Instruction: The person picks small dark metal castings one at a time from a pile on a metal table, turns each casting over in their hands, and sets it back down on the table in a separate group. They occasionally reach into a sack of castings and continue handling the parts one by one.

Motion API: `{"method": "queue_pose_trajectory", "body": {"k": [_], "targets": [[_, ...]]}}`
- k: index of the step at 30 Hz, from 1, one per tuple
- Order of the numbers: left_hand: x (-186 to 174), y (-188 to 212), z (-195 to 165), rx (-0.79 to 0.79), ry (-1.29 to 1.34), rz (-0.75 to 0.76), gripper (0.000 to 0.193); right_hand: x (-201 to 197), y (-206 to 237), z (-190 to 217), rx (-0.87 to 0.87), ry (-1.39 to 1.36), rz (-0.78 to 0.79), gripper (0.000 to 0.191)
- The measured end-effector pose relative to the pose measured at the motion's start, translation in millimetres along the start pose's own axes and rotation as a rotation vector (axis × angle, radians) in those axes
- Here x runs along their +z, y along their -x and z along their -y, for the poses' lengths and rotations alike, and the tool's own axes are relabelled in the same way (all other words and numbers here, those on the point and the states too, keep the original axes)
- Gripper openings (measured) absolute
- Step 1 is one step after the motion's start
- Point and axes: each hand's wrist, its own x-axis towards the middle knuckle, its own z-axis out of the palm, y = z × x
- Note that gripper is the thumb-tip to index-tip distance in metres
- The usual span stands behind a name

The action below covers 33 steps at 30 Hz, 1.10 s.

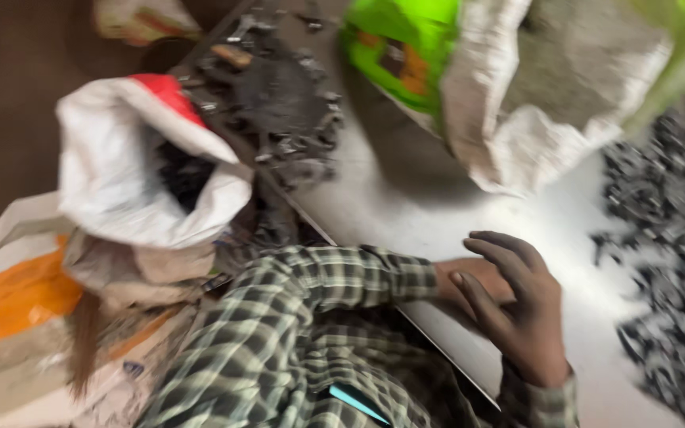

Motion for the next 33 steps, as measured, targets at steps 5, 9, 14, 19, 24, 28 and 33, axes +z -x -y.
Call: {"method": "queue_pose_trajectory", "body": {"k": [5,9,14,19,24,28,33], "targets": [[8.0,1.0,3.2,0.051,0.015,0.028,0.066,-7.7,24.9,-60.4,0.170,0.319,-0.169,0.036],[3.2,3.6,-0.3,0.011,0.033,0.030,0.068,-43.9,10.1,-109.4,0.210,0.507,-0.391,0.045],[-2.8,6.4,-0.2,0.024,0.058,0.031,0.066,-70.1,-60.0,-121.2,0.344,0.548,-0.391,0.064],[-3.5,7.9,3.0,-0.024,0.096,0.068,0.063,-59.5,-134.0,-105.5,0.470,0.662,-0.215,0.074],[-4.5,8.5,5.1,-0.055,0.104,0.094,0.065,-50.4,-133.9,-106.3,0.552,0.737,-0.186,0.070],[-3.3,8.9,7.5,-0.010,0.072,0.071,0.065,-42.7,-109.6,-111.4,0.416,0.766,-0.223,0.049],[-0.8,11.0,8.3,0.013,0.043,0.049,0.066,-21.7,-56.7,-112.2,0.280,0.758,-0.218,0.042]]}}
